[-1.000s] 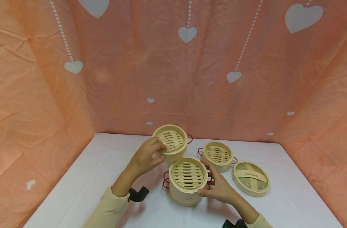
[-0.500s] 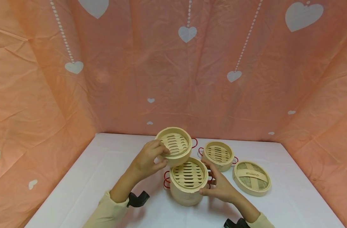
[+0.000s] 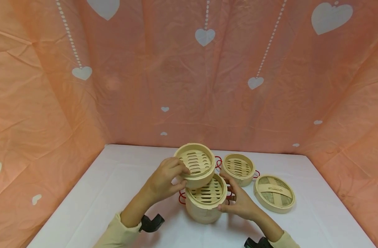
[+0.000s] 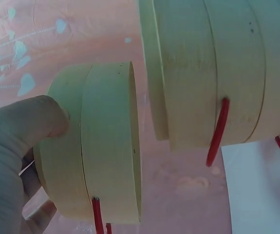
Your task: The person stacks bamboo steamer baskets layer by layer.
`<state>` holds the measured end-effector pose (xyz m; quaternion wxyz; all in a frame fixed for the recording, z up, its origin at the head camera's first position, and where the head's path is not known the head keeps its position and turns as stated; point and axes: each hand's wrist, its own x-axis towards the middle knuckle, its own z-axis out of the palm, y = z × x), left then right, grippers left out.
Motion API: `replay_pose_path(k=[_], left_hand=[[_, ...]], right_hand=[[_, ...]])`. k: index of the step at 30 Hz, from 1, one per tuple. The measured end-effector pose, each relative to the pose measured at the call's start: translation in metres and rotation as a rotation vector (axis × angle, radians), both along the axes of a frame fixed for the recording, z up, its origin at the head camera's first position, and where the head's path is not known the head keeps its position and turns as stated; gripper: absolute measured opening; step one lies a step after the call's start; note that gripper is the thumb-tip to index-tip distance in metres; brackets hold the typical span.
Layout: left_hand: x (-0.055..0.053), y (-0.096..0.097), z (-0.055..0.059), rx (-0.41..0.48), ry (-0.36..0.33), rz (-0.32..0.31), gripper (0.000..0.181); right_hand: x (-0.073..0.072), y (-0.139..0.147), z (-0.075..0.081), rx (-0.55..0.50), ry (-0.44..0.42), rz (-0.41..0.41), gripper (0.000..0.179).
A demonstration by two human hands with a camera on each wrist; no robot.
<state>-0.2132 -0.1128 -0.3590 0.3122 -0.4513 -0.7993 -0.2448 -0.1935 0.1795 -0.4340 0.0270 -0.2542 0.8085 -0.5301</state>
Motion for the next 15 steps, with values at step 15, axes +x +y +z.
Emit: replay_pose_path(k=[15], left_hand=[[0.0102,0.0076,-0.0060,-0.054,0.042,-0.029,0.029]], right_hand=[[0.0001,-0.0013,-0.0006,0.002,-0.022,-0.024,0.098]])
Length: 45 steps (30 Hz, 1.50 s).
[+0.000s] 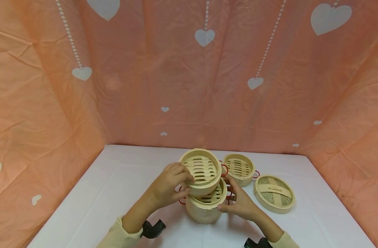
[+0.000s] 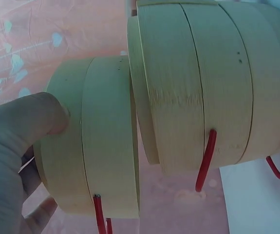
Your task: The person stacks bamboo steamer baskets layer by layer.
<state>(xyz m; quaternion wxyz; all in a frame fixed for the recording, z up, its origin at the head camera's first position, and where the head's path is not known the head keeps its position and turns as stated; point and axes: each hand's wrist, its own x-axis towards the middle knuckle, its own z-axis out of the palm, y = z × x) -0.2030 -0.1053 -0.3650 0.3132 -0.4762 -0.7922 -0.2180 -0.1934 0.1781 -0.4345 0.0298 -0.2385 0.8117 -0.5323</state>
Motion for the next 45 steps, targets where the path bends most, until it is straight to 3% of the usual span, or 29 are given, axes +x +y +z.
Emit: replay_pose_path(k=[8,17,30,45], left_hand=[[0.005,0.004,0.002,-0.014,0.008,-0.016,0.028],[0.010,0.008,0.002,-0.026,0.010,-0.031,0.027],[0.015,0.012,0.001,-0.028,0.016,-0.051,0.027],[0.017,0.014,-0.001,-0.028,-0.023,-0.041,0.026]], right_hand=[[0.000,0.000,0.000,-0.011,-0.024,-0.007,0.097],[0.000,0.000,-0.002,-0.037,0.019,0.001,0.093],[0.000,0.002,-0.002,0.006,-0.003,0.001,0.082],[0.000,0.003,-0.002,-0.019,0.025,0.038,0.080]])
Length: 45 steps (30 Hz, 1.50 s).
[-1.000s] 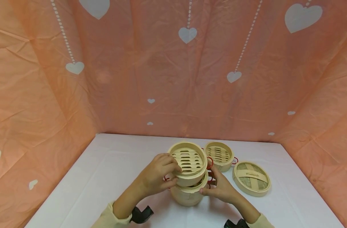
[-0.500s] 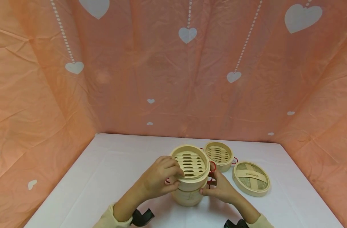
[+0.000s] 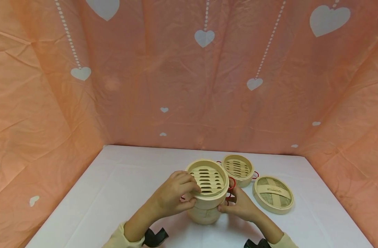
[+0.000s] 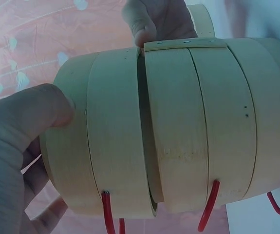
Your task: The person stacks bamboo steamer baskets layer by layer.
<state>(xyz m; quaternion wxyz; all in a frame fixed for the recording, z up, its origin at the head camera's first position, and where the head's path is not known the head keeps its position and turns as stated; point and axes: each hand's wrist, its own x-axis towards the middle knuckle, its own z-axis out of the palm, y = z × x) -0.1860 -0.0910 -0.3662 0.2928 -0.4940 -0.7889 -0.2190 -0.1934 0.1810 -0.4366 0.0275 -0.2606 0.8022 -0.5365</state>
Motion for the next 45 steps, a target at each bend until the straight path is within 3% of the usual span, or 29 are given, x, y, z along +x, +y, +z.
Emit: replay_pose_path(k=[9,23,27,32,45], left_hand=[[-0.002,0.000,-0.004,-0.001,-0.006,0.000,0.026],[-0.001,-0.002,-0.005,0.010,-0.090,-0.012,0.025],[-0.003,-0.003,-0.007,0.022,-0.054,-0.023,0.025],[-0.007,-0.004,-0.010,0.041,-0.016,-0.043,0.027],[-0.007,-0.003,-0.013,0.077,-0.054,-0.079,0.028]], right_hand=[[0.000,0.001,-0.001,-0.030,0.028,0.016,0.092],[0.002,-0.001,0.001,-0.009,-0.012,-0.024,0.087],[0.002,-0.001,0.001,0.005,-0.033,-0.051,0.086],[0.001,-0.001,0.001,0.018,0.006,-0.047,0.085],[0.002,-0.001,0.001,0.022,0.013,-0.047,0.085]])
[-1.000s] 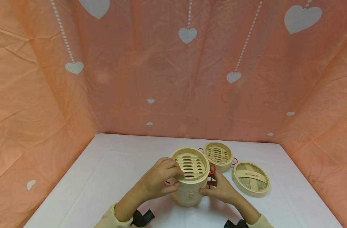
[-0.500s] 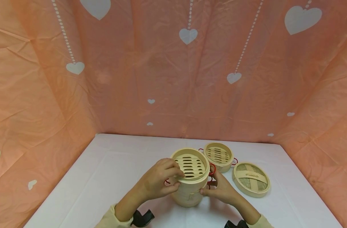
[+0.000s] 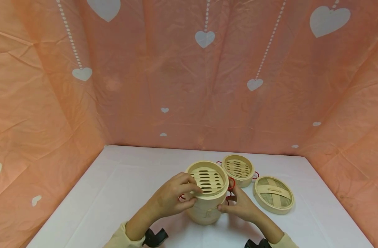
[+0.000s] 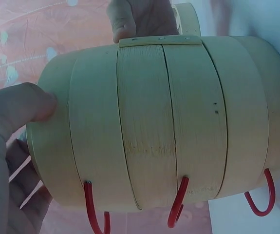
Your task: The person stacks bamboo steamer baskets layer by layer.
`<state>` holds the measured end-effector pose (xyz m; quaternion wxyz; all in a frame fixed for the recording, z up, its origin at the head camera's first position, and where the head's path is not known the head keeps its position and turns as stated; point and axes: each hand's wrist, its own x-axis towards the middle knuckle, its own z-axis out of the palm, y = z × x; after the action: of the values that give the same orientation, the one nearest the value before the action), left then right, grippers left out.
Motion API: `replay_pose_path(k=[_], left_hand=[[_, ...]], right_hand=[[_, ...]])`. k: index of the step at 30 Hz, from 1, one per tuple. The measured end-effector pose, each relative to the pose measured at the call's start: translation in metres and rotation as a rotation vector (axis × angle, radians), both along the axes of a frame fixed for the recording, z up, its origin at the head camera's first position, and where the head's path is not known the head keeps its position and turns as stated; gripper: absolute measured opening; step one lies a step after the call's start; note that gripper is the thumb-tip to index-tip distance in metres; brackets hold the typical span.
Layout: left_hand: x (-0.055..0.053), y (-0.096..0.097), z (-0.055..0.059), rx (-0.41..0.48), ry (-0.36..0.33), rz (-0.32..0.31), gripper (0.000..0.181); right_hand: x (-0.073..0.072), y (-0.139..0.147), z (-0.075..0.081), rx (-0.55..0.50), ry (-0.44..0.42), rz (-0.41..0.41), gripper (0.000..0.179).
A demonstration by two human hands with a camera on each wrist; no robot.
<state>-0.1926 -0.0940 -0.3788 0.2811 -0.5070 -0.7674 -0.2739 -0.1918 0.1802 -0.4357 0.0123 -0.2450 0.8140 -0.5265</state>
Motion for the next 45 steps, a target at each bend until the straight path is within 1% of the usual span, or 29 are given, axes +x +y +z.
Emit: replay_pose_path(k=[3,5,7,9,13,18,22,25,29,33,36,40,43,45], left_hand=[[0.000,0.000,-0.001,0.005,-0.015,0.001,0.028],[0.000,0.000,-0.002,0.015,-0.034,0.004,0.030],[-0.001,-0.001,-0.003,0.035,-0.065,0.015,0.034],[-0.001,-0.001,-0.004,0.064,-0.108,0.035,0.043],[-0.003,-0.003,-0.004,0.131,-0.209,0.112,0.063],[-0.005,-0.006,-0.005,0.182,-0.287,0.210,0.076],[-0.006,-0.007,-0.007,0.190,-0.340,0.261,0.085],[-0.006,-0.008,-0.009,0.191,-0.387,0.280,0.089],[-0.008,-0.008,-0.012,0.203,-0.446,0.273,0.090],[-0.009,-0.007,-0.016,0.226,-0.510,0.237,0.089],[-0.009,-0.006,-0.019,0.225,-0.574,0.219,0.091],[-0.009,-0.003,-0.023,0.221,-0.661,0.197,0.096],[-0.008,-0.001,-0.024,0.217,-0.682,0.201,0.099],[-0.008,0.000,-0.024,0.212,-0.677,0.213,0.100]], right_hand=[[0.000,0.000,0.000,0.005,-0.002,-0.010,0.085],[0.000,0.001,0.000,0.019,0.012,-0.011,0.085],[0.000,0.003,0.001,0.039,0.034,-0.011,0.086],[0.000,0.005,0.002,0.068,0.070,-0.009,0.087],[0.001,0.011,0.007,0.142,0.126,-0.043,0.088],[0.002,0.020,0.013,0.250,0.229,-0.102,0.086],[0.002,0.026,0.018,0.340,0.335,-0.150,0.080],[0.001,0.030,0.022,0.418,0.415,-0.191,0.077],[-0.004,0.036,0.027,0.503,0.497,-0.228,0.073],[-0.011,0.040,0.029,0.574,0.564,-0.256,0.066],[-0.018,0.043,0.028,0.602,0.599,-0.262,0.059],[-0.027,0.044,0.026,0.616,0.626,-0.262,0.054],[-0.034,0.045,0.024,0.615,0.637,-0.257,0.049],[-0.038,0.045,0.023,0.613,0.639,-0.254,0.046]])
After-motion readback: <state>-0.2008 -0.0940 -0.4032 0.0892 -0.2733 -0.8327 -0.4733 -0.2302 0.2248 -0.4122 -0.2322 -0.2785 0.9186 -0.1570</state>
